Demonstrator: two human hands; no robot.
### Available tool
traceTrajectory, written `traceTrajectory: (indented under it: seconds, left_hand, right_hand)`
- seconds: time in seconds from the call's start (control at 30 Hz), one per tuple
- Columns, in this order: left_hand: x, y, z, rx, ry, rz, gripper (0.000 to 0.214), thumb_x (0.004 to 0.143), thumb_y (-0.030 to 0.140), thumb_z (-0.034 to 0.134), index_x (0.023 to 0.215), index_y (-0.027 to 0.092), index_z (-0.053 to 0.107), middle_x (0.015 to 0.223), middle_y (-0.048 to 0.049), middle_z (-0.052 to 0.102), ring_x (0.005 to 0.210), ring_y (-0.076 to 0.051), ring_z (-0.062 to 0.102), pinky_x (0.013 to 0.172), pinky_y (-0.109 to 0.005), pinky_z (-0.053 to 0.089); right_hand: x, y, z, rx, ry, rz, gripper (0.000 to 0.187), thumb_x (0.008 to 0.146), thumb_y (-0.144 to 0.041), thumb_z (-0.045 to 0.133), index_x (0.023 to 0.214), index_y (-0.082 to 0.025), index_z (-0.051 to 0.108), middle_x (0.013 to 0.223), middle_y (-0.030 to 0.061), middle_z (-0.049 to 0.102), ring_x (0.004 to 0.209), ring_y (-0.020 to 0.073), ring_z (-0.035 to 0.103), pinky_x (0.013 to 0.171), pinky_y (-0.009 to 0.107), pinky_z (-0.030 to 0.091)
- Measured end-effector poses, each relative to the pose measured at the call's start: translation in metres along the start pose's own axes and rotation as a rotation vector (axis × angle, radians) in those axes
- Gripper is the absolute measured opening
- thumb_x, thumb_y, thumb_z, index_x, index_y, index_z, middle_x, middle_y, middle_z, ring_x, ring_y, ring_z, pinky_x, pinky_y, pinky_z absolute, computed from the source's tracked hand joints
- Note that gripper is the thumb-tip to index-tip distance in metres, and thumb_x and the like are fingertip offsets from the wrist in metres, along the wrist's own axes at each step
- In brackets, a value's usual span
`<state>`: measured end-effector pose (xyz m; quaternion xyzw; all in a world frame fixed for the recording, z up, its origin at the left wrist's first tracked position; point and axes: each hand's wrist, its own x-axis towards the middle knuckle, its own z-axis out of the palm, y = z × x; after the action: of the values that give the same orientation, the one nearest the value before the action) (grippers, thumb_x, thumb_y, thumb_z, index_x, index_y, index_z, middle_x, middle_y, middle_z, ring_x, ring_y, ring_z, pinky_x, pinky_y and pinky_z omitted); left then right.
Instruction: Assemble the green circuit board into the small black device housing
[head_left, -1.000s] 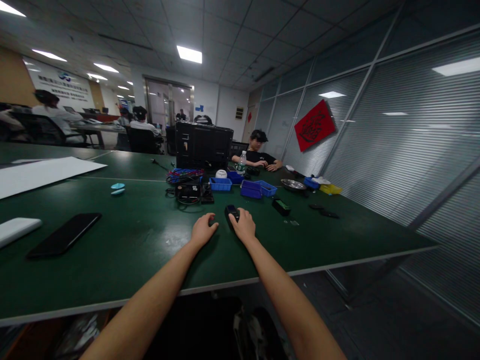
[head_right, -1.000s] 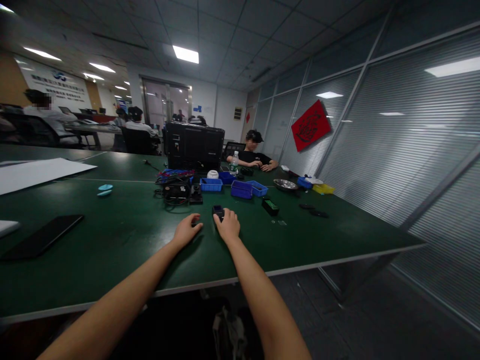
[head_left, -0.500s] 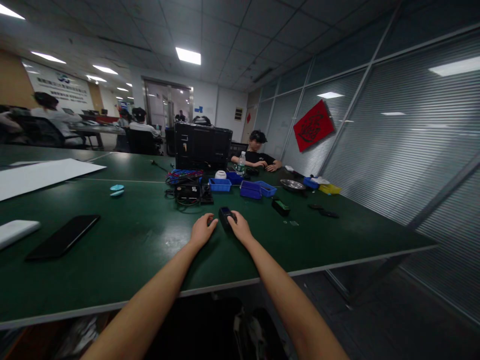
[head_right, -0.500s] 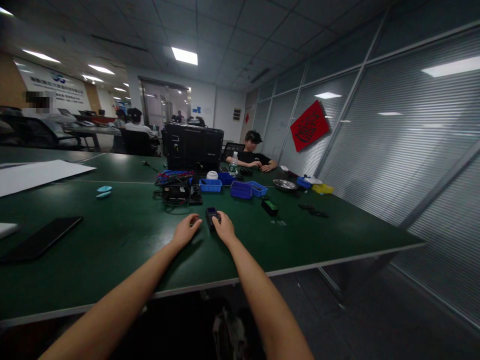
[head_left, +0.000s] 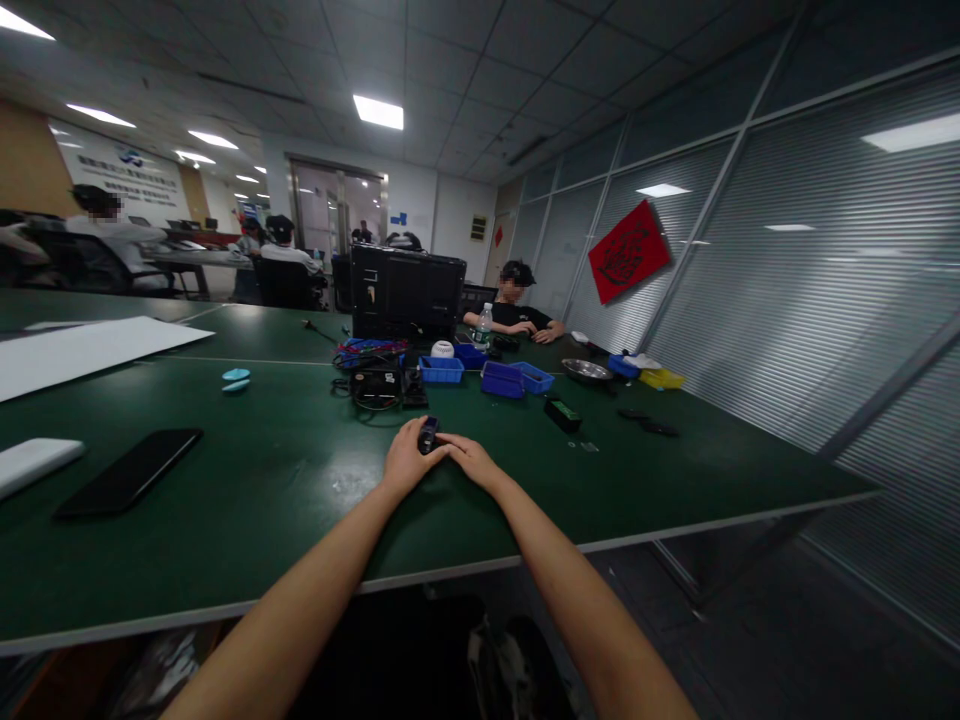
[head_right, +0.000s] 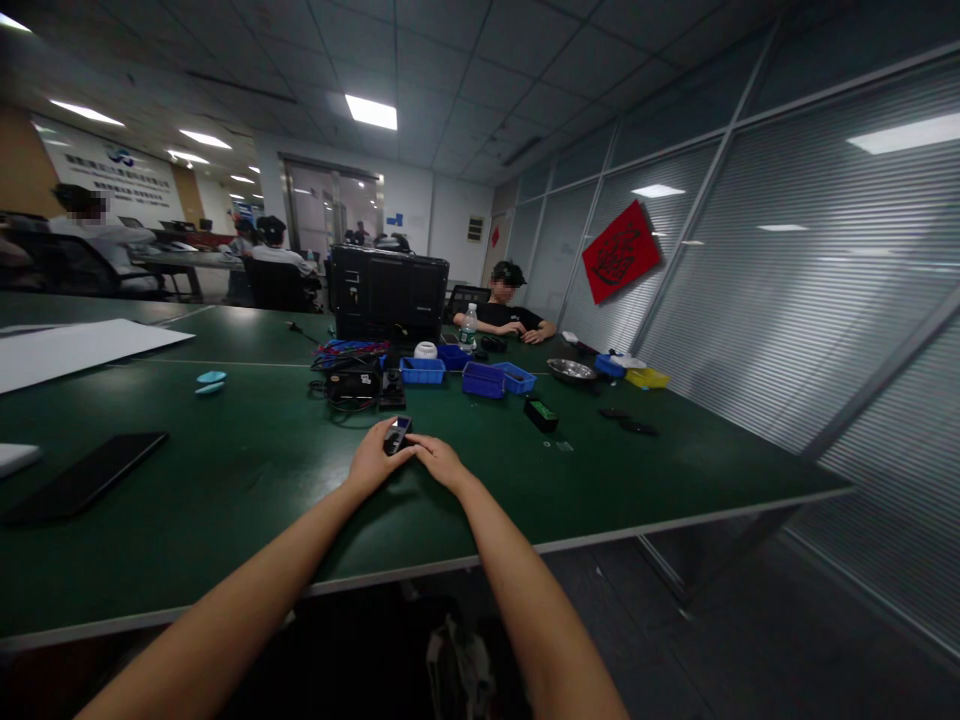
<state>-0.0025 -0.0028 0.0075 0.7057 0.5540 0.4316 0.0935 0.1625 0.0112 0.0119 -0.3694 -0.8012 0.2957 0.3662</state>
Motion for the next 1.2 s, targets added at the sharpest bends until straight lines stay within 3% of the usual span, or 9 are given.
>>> traceTrajectory:
  seconds: [0.13,0.23,0.4,0.57,0.73,1.03,1.1,1.2]
  left_hand:
    - [-0.001,-0.001,0.001,0.035,-0.037,-0.039,0.066,0.067,0.029,0.062,0.127,0.021,0.037,0.128,-0.0079,0.045,0.118,-0.021,0.041,0.098,-0.033,0.034]
    - [-0.001,-0.002,0.001,0.022,-0.061,-0.076,0.066,0.069,0.025,0.057,0.131,0.020,0.033,0.129,-0.0081,0.045,0.118,-0.021,0.042,0.098,-0.032,0.034]
    - [-0.003,-0.002,-0.003,0.013,-0.071,-0.165,0.068,0.069,0.025,0.056,0.132,0.018,0.031,0.129,-0.0096,0.046,0.117,-0.023,0.044,0.097,-0.033,0.034]
    - [-0.004,-0.013,-0.021,0.058,-0.070,-0.209,0.069,0.069,0.026,0.056,0.132,0.015,0.030,0.128,-0.0123,0.046,0.115,-0.023,0.045,0.096,-0.032,0.034]
    - [0.000,-0.047,-0.062,0.185,0.016,-0.291,0.067,0.070,0.028,0.054,0.131,0.015,0.031,0.124,-0.0137,0.049,0.113,-0.024,0.047,0.093,-0.033,0.037]
    - [-0.003,-0.127,-0.179,0.404,0.182,-0.619,0.070,0.073,0.039,0.051,0.131,0.009,0.027,0.122,-0.0172,0.049,0.109,-0.030,0.049,0.086,-0.038,0.041]
    - [-0.005,-0.136,-0.195,0.433,0.231,-0.715,0.068,0.074,0.039,0.050,0.131,0.010,0.027,0.124,-0.0145,0.049,0.111,-0.028,0.048,0.087,-0.036,0.041]
    - [-0.005,-0.141,-0.205,0.455,0.305,-0.828,0.065,0.075,0.041,0.050,0.130,0.012,0.028,0.126,-0.0101,0.047,0.112,-0.026,0.046,0.089,-0.035,0.039]
  right_hand:
    - [0.004,0.008,0.000,0.075,0.108,0.135,0.033,0.079,-0.027,0.042,0.107,-0.019,0.059,0.098,0.0046,0.065,0.078,0.0144,0.060,0.077,0.031,0.046]
    - [0.008,0.019,-0.002,0.105,0.277,0.256,0.029,0.074,-0.022,0.042,0.096,-0.015,0.060,0.082,0.0043,0.066,0.056,0.0104,0.055,0.061,0.025,0.046]
    - [0.013,0.037,-0.014,0.135,0.479,0.354,0.034,0.066,-0.015,0.036,0.092,-0.014,0.058,0.072,0.0024,0.062,0.049,0.0088,0.051,0.052,0.021,0.042]
    - [0.012,0.047,-0.024,0.159,0.584,0.374,0.039,0.062,-0.018,0.035,0.094,-0.013,0.057,0.066,0.0021,0.060,0.047,0.0097,0.049,0.048,0.021,0.039]
    - [0.013,0.050,-0.027,0.185,0.591,0.390,0.039,0.062,-0.021,0.035,0.093,-0.012,0.057,0.064,0.0020,0.060,0.046,0.0100,0.048,0.046,0.021,0.037]
    - [0.013,0.048,-0.026,0.204,0.541,0.374,0.033,0.061,-0.019,0.035,0.085,-0.012,0.056,0.062,0.0011,0.057,0.045,0.0085,0.044,0.044,0.020,0.033]
    - [0.013,0.049,-0.026,0.207,0.529,0.371,0.032,0.061,-0.020,0.036,0.084,-0.012,0.056,0.062,0.0009,0.057,0.045,0.0084,0.044,0.044,0.020,0.033]
    - [0.013,0.053,-0.026,0.219,0.521,0.361,0.031,0.059,-0.020,0.037,0.083,-0.013,0.057,0.063,0.0005,0.057,0.045,0.0084,0.044,0.044,0.020,0.034]
